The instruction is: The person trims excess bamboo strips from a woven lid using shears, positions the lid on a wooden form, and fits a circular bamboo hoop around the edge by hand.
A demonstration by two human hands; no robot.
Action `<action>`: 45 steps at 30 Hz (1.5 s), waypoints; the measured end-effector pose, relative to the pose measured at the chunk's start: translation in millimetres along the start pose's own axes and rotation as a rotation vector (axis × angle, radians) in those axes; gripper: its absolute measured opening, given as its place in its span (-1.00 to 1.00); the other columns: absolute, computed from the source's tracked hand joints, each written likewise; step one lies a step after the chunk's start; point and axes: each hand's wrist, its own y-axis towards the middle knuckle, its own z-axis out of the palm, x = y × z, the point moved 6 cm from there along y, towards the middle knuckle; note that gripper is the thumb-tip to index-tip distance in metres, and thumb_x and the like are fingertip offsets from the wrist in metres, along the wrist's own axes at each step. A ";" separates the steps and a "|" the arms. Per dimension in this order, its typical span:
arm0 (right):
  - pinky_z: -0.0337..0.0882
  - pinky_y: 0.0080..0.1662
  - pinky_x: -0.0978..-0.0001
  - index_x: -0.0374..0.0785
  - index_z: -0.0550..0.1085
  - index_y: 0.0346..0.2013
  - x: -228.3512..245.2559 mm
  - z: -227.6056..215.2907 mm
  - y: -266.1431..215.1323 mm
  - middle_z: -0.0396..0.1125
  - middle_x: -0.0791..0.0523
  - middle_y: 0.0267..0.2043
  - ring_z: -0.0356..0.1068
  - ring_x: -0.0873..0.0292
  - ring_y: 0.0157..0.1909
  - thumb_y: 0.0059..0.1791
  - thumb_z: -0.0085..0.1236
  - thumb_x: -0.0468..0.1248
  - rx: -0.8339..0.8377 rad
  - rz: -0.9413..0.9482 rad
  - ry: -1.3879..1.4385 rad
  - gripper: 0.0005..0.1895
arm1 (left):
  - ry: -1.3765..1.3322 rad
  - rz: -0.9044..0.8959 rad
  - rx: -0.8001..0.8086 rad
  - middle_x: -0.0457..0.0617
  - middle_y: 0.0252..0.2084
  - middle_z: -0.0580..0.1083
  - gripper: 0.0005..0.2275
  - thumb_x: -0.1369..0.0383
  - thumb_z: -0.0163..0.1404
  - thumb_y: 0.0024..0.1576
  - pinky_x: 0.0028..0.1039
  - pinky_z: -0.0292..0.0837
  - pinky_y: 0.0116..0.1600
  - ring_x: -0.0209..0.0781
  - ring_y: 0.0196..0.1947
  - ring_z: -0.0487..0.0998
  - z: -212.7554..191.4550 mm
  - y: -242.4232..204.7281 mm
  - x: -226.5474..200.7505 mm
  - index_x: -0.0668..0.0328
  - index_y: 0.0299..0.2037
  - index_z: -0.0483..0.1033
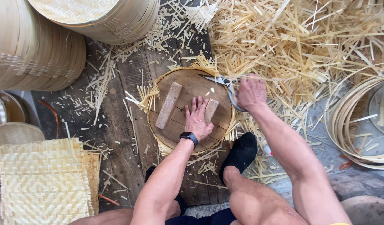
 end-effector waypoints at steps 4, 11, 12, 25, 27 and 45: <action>0.45 -0.19 0.15 -0.31 0.51 -0.23 -24.8 8.1 -28.5 0.41 -0.06 -0.29 0.42 0.01 -0.22 0.07 0.07 0.25 0.212 0.065 0.150 -0.39 | 0.066 0.076 0.145 0.08 0.58 -0.05 -0.16 0.35 0.16 -0.13 0.06 -0.44 0.56 0.02 0.59 -0.18 -5.4 -16.3 -2.7 -0.01 0.45 0.07; 0.51 -0.30 0.17 -0.34 0.53 -0.41 -2.1 -22.1 -36.7 0.40 -0.05 -0.42 0.42 0.04 -0.40 -0.13 0.15 0.13 -0.224 0.000 -0.083 -0.48 | 0.070 0.124 0.252 0.07 0.57 -0.06 -0.17 0.41 0.18 -0.17 0.02 -0.44 0.55 0.00 0.57 -0.19 -11.5 -20.4 -9.6 -0.04 0.41 0.11; 0.51 -0.34 0.18 -0.34 0.53 -0.44 11.1 -25.6 -23.0 0.40 -0.04 -0.44 0.42 0.05 -0.41 -0.21 0.18 0.08 -0.311 -0.009 -0.095 -0.52 | 0.064 0.116 0.263 0.06 0.56 -0.07 -0.16 0.41 0.19 -0.17 0.02 -0.44 0.55 0.00 0.57 -0.19 -11.8 -19.9 -9.8 -0.04 0.41 0.11; 0.53 -0.36 0.20 -0.33 0.55 -0.45 -2.0 -16.2 -30.2 0.38 -0.01 -0.51 0.42 0.09 -0.44 -0.29 0.20 0.08 -0.338 -0.098 -0.093 -0.51 | 0.105 0.250 0.423 0.03 0.55 0.00 -0.16 0.42 0.25 -0.26 -0.02 -0.41 0.57 -0.08 0.56 -0.13 -14.3 -29.1 -3.4 -0.05 0.35 0.23; 0.49 -0.24 0.20 -0.25 0.55 -0.35 3.2 -5.3 -18.2 0.39 0.01 -0.41 0.42 0.12 -0.35 -0.07 0.11 -0.01 -0.122 -0.041 -0.116 -0.66 | 0.115 0.255 0.414 0.03 0.56 0.00 -0.16 0.42 0.26 -0.26 -0.02 -0.41 0.57 -0.06 0.57 -0.13 -10.4 -29.4 1.9 -0.04 0.36 0.24; 0.47 -0.28 0.22 -0.35 0.50 0.02 -5.4 28.4 -12.0 0.42 -0.02 -0.32 0.42 0.10 -0.34 0.07 -0.09 0.06 0.228 0.060 0.011 -0.47 | -0.450 -1.214 -0.378 0.53 0.51 -0.58 0.43 -0.40 0.14 -0.15 0.30 -0.61 0.45 0.25 0.53 -0.73 -1.1 40.8 36.4 0.74 0.35 -0.67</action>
